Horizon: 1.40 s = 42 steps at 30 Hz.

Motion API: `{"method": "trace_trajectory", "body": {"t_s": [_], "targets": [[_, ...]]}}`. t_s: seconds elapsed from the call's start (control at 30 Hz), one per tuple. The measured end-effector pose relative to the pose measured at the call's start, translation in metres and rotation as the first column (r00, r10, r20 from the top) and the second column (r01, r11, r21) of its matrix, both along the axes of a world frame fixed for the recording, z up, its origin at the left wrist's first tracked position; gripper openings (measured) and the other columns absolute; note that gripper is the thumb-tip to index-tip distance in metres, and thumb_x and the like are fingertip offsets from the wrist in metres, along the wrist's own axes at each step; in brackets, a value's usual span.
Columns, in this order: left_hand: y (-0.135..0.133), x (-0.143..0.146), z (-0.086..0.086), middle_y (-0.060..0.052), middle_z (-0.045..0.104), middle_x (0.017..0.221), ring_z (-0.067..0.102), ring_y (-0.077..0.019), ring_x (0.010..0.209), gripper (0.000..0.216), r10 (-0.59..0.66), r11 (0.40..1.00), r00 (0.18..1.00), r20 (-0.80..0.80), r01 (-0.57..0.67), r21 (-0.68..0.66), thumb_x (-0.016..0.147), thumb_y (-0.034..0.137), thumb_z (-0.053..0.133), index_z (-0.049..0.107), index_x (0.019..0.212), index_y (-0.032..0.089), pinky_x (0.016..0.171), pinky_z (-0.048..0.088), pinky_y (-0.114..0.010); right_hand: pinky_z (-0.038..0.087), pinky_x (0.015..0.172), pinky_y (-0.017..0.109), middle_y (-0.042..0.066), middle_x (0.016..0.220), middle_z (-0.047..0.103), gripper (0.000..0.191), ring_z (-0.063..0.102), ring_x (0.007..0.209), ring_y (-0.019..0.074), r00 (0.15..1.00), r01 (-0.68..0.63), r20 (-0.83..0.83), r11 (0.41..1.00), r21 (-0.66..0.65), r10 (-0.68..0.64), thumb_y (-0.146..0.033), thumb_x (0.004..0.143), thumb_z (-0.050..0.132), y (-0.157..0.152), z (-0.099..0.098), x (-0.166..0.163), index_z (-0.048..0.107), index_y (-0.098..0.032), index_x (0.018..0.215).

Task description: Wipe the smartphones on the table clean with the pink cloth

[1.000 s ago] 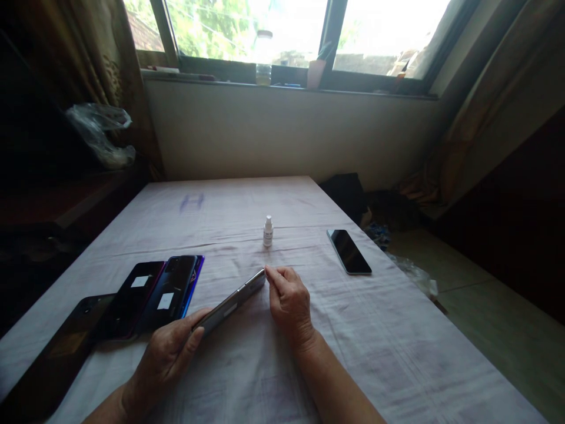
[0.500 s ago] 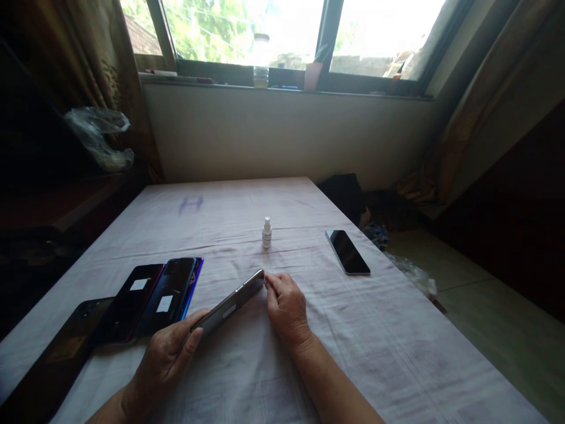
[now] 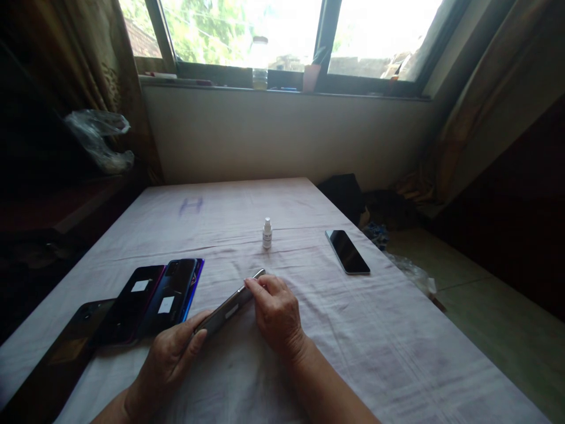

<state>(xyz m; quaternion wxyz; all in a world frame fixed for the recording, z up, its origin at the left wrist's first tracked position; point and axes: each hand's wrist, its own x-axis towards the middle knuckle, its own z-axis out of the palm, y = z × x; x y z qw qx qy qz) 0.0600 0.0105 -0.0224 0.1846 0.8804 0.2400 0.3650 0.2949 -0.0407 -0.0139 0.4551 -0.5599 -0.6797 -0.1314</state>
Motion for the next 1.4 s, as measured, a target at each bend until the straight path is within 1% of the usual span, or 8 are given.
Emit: {"method": "trace_trajectory", "body": {"t_s": [0.1,0.33,0.47,0.67,0.87,1.07,1.27,1.4], "targets": [[-0.001,0.000,0.002,-0.004,0.078,0.105,0.076,-0.0183,0.088,0.033,0.029,0.998,0.999,0.024,-0.027,-0.063,0.099,0.030,0.046,0.061,0.127,0.023,0.077,0.059,-0.021,0.056,0.077,0.032,0.008,0.094,0.066,0.043,0.064,0.088,0.0192,0.998,0.067,-0.005,0.998,-0.004,-0.067,-0.008,0.091,0.046,0.004,-0.005,0.005,0.066,-0.024,0.125],[0.002,-0.001,0.001,-0.004,0.079,0.092,0.077,-0.0198,0.082,0.033,0.118,0.968,0.992,0.044,-0.105,-0.226,0.099,0.039,0.045,0.069,0.110,0.020,0.069,0.061,-0.022,0.055,0.075,0.029,0.007,0.091,0.066,0.035,0.062,0.085,0.0181,0.997,0.022,0.072,0.999,-0.028,-0.019,-0.009,0.092,0.048,0.004,-0.009,0.007,0.069,-0.021,0.117],[0.003,-0.001,-0.002,-0.004,0.079,0.093,0.076,-0.0192,0.080,0.032,0.131,0.967,0.990,0.047,-0.117,-0.225,0.099,0.039,0.046,0.070,0.110,0.020,0.069,0.060,-0.021,0.054,0.074,0.029,0.008,0.090,0.065,0.035,0.062,0.084,0.0187,0.994,0.082,0.078,0.995,-0.051,-0.078,-0.008,0.091,0.046,0.003,-0.010,0.008,0.070,-0.019,0.115],[0.003,-0.001,-0.002,-0.004,0.079,0.093,0.077,-0.0195,0.082,0.031,0.133,0.967,0.991,0.021,-0.125,-0.221,0.099,0.037,0.046,0.069,0.109,0.020,0.068,0.060,-0.021,0.052,0.071,0.026,0.007,0.088,0.065,0.031,0.060,0.080,0.0175,0.990,-0.003,0.140,0.999,-0.040,0.008,-0.011,0.094,0.046,0.000,-0.010,-0.001,0.071,-0.018,0.111],[0.003,0.001,-0.001,-0.003,0.079,0.092,0.076,-0.0187,0.079,0.031,0.136,0.967,0.990,-0.023,-0.138,-0.216,0.097,0.033,0.044,0.069,0.109,0.019,0.068,0.059,-0.021,0.052,0.073,0.028,0.008,0.090,0.065,0.035,0.060,0.082,0.0186,0.981,0.152,0.135,0.985,-0.081,-0.140,-0.008,0.091,0.045,0.005,-0.012,0.013,0.071,-0.016,0.112],[0.002,0.001,-0.003,-0.002,0.078,0.086,0.076,-0.0171,0.075,0.030,0.131,0.969,0.991,-0.015,-0.132,-0.211,0.097,0.031,0.045,0.069,0.109,0.018,0.063,0.057,-0.018,0.051,0.076,0.026,0.007,0.090,0.066,0.032,0.059,0.083,0.0175,0.982,0.067,0.182,0.995,-0.075,-0.052,-0.011,0.094,0.046,0.004,-0.007,0.001,0.071,-0.019,0.111],[0.002,0.002,-0.003,-0.002,0.078,0.086,0.075,-0.0166,0.073,0.030,0.135,0.972,0.991,-0.022,-0.137,-0.191,0.097,0.032,0.044,0.069,0.108,0.019,0.064,0.057,-0.019,0.051,0.076,0.027,0.008,0.092,0.066,0.035,0.059,0.084,0.0187,0.973,0.185,0.160,0.978,-0.101,-0.167,-0.007,0.091,0.045,0.006,-0.011,0.014,0.072,-0.018,0.112],[0.002,0.002,-0.003,-0.003,0.079,0.089,0.076,-0.0176,0.078,0.030,0.141,0.973,0.990,-0.023,-0.143,-0.179,0.097,0.033,0.044,0.069,0.108,0.019,0.065,0.057,-0.019,0.051,0.076,0.028,0.008,0.093,0.066,0.038,0.059,0.084,0.0195,0.973,0.202,0.146,0.967,-0.152,-0.181,-0.007,0.089,0.046,0.006,-0.014,0.020,0.071,-0.018,0.115]]}}
